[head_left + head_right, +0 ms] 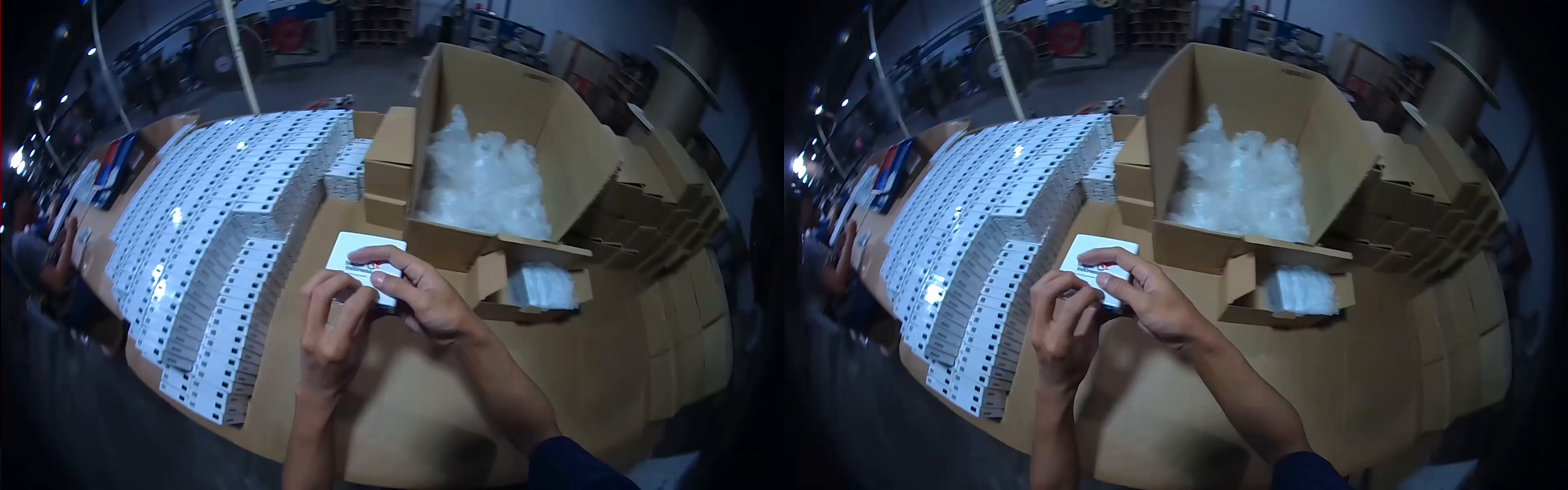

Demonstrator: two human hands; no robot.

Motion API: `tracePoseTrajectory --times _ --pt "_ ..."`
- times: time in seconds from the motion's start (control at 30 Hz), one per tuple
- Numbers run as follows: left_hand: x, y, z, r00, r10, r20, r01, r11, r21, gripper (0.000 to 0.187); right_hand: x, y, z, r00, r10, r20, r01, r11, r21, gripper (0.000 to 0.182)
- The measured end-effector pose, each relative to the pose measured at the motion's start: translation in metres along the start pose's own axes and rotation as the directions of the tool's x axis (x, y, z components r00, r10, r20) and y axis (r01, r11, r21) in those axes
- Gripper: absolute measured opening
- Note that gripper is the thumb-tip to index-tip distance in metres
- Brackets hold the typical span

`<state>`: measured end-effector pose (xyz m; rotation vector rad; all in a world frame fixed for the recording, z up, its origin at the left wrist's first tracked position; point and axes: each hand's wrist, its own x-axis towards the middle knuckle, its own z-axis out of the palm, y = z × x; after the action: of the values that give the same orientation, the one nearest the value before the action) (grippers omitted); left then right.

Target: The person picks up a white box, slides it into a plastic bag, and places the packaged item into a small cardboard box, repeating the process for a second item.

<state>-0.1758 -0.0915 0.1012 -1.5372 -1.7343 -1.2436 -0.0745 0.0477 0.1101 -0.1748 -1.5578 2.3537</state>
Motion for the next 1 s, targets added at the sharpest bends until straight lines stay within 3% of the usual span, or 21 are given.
tracePoseTrajectory --times 0.1,0.13,0.17,0.23,0.3,0.37,0.47,0.57,0.63,0.7,0.73,0.8,0.87,0.9,0.97,1.0 --pt "0.029 0.029 0.012 0.979 -0.034 0.2 0.095 0.948 -0.304 0.036 -0.034 -0.023 -0.038 0.992 -0.076 -0.097 0.079 0.996 0.034 0.019" --pt "0.042 0.03 0.018 0.976 -0.005 0.217 0.085 0.928 -0.363 0.035 -0.039 -0.031 -0.054 0.952 -0.284 -0.116 0.233 0.916 -0.325 0.018" --pt "0.055 0.027 0.032 0.976 0.031 0.214 0.042 0.943 -0.33 0.033 -0.055 -0.046 -0.063 0.962 -0.151 -0.225 0.116 0.98 -0.163 0.018" --pt "0.082 0.014 0.072 0.973 0.102 0.207 -0.045 0.963 -0.264 0.03 -0.068 -0.073 -0.085 0.896 -0.34 -0.284 0.151 0.837 -0.526 0.019" --pt "0.112 -0.001 0.127 0.957 0.204 0.208 -0.166 0.969 -0.184 0.029 -0.071 -0.091 -0.118 0.827 -0.473 -0.305 0.045 0.595 -0.802 0.022" --pt "0.147 -0.024 0.208 0.907 0.375 0.193 -0.4 0.909 0.114 0.023 -0.065 -0.12 -0.13 0.765 -0.562 -0.314 -0.135 0.338 -0.932 0.025" --pt "0.161 -0.064 0.267 0.838 0.341 0.425 -0.482 0.828 0.286 0.018 -0.051 -0.126 -0.155 0.724 -0.648 -0.239 -0.07 0.276 -0.959 0.029" --pt "0.177 -0.077 0.28 0.8 0.208 0.562 -0.437 0.845 0.309 0.015 -0.039 -0.13 -0.173 0.731 -0.642 -0.234 -0.056 0.285 -0.957 0.032" --pt "0.19 -0.058 0.265 0.872 0.106 0.478 -0.206 0.965 0.162 0.014 -0.031 -0.129 -0.184 0.719 -0.65 -0.245 -0.078 0.274 -0.958 0.033" --pt "0.202 -0.035 0.243 0.912 -0.018 0.41 0.024 1.0 -0.011 0.014 -0.026 -0.129 -0.191 0.697 -0.669 -0.258 -0.058 0.306 -0.95 0.037" --pt "0.208 -0.025 0.229 0.892 -0.078 0.446 0.119 0.991 -0.066 0.018 -0.024 -0.127 -0.194 0.677 -0.692 -0.25 -0.04 0.305 -0.952 0.038" --pt "0.21 -0.024 0.219 0.876 -0.103 0.471 0.299 0.882 -0.364 0.021 -0.023 -0.127 -0.198 0.654 -0.713 -0.251 -0.03 0.307 -0.951 0.048" --pt "0.204 -0.015 0.206 0.848 -0.104 0.519 0.455 0.644 -0.615 0.028 -0.023 -0.124 -0.196 0.626 -0.716 -0.309 0.027 0.416 -0.909 0.056" --pt "0.195 -0.008 0.199 0.846 -0.122 0.518 0.488 0.566 -0.664 0.027 -0.023 -0.121 -0.195 0.615 -0.713 -0.337 0.059 0.468 -0.882 0.06" --pt "0.174 0.007 0.186 0.839 -0.157 0.522 0.537 0.393 -0.746 0.027 -0.027 -0.116 -0.186 0.662 -0.594 -0.457 0.166 0.711 -0.683 0.061" --pt "0.166 0.013 0.18 0.835 -0.152 0.528 0.542 0.382 -0.748 0.027 -0.034 -0.118 -0.17 0.701 -0.524 -0.484 0.224 0.805 -0.549 0.058"
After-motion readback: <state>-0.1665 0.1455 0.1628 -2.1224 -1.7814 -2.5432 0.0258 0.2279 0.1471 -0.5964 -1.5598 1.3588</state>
